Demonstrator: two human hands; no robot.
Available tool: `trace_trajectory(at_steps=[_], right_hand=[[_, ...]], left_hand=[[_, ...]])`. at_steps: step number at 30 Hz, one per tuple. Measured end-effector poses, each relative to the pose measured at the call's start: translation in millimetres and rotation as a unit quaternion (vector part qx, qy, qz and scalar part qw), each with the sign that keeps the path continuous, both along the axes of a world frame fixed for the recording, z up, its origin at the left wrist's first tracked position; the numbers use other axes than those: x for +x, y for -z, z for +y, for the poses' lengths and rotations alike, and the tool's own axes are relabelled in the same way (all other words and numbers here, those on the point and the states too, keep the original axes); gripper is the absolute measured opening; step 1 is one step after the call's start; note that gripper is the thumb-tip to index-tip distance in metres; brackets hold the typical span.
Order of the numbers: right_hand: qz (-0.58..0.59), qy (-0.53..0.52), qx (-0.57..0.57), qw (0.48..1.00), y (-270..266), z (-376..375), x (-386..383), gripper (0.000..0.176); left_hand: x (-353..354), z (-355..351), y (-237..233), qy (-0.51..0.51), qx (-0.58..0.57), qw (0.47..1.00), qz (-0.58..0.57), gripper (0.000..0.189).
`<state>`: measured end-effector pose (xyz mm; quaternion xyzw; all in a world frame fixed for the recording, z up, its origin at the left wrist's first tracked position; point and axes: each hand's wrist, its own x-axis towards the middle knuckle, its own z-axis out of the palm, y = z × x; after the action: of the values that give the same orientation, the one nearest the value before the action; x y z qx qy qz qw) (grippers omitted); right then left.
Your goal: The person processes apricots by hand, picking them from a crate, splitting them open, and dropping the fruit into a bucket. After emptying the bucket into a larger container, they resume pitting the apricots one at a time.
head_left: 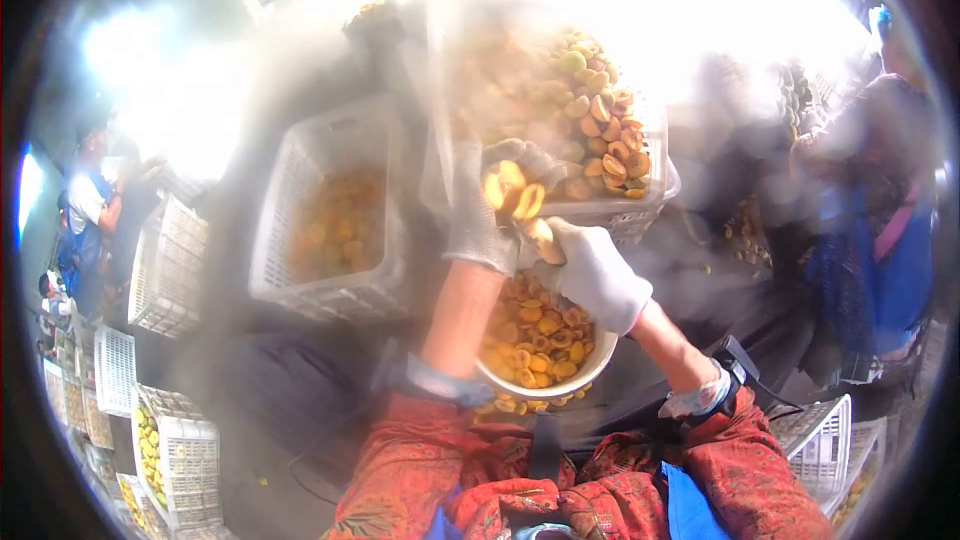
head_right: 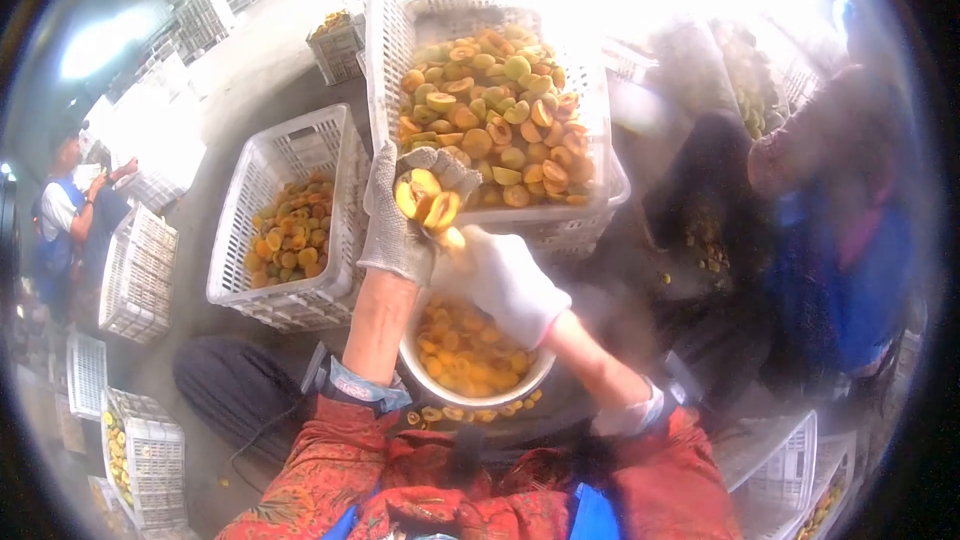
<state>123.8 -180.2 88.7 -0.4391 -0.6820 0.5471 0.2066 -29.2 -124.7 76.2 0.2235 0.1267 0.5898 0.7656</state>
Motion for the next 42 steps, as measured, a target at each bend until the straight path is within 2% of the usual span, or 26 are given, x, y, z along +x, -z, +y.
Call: trace_trajectory(at_steps=[1,2,4,6,9,13,15,19,22,24,25,28,30,31,33,37,39,40,42], right_hand=[[-0.027,0.086,0.188,0.978,6,-3,-4,0.024],[-0.051,0.168,0.368,0.913,9,-7,-7,0.028],[-0.027,0.171,0.369,0.913,-1,-12,-15,0.032],[0.042,0.225,0.324,0.918,-3,-14,-22,0.03],[-0.021,0.221,0.32,0.921,5,-4,-22,0.029],[-0.017,0.221,0.329,0.918,2,-3,-23,0.029],[-0.022,0.218,0.337,0.915,2,-3,-22,0.029],[-0.056,0.219,0.305,0.925,-3,-4,-24,0.028],[-0.092,0.174,0.289,0.937,6,4,-20,0.031],[-0.042,0.061,0.359,0.93,8,10,-13,0.036],[-0.042,0.056,0.36,0.93,7,8,-13,0.036],[-0.035,0.057,0.313,0.948,6,2,-15,0.038],[-0.066,0.085,0.286,0.952,13,-4,-15,0.037],[-0.067,0.083,0.284,0.953,20,-7,-17,0.037],[-0.108,0.119,0.287,0.944,33,-10,-19,0.035],[-0.118,0.07,0.285,0.949,38,-3,-13,0.033],[-0.037,0.045,0.27,0.961,38,1,-12,0.029],[-0.037,0.047,0.269,0.961,36,0,-14,0.029],[-0.134,0.103,0.221,0.96,31,-5,-19,0.024]], left_hand=[[4,2,1,-0.074,-0.031,0.996,0.041,0.039],[8,4,1,-0.147,-0.061,0.984,0.08,0.04],[10,-1,-9,-0.137,-0.058,0.987,0.064,0.04],[11,-4,-8,-0.104,-0.007,0.993,0.054,0.04],[17,-6,-8,-0.138,0.009,0.986,0.088,0.041],[20,-12,-18,-0.147,0.044,0.98,0.129,0.041],[23,-17,-22,-0.193,0.085,0.962,0.175,0.039],[20,-19,-20,-0.218,0.077,0.952,0.2,0.035],[14,-15,-8,-0.263,0.039,0.937,0.228,0.031],[9,-14,-6,-0.25,-0.016,0.946,0.208,0.028],[6,-12,-3,-0.254,-0.016,0.945,0.206,0.028],[1,-10,-11,-0.239,-0.044,0.946,0.216,0.033],[4,-15,-22,-0.175,-0.077,0.945,0.264,0.056],[3,-12,-19,-0.176,-0.08,0.945,0.263,0.056],[0,-7,-8,-0.165,-0.056,0.922,0.345,0.057],[4,-6,2,-0.146,-0.066,0.924,0.346,0.056],[11,-11,0,-0.172,-0.12,0.943,0.259,0.053],[15,-11,-1,-0.17,-0.12,0.943,0.259,0.053],[23,-14,-1,-0.224,-0.154,0.951,0.146,0.05]])
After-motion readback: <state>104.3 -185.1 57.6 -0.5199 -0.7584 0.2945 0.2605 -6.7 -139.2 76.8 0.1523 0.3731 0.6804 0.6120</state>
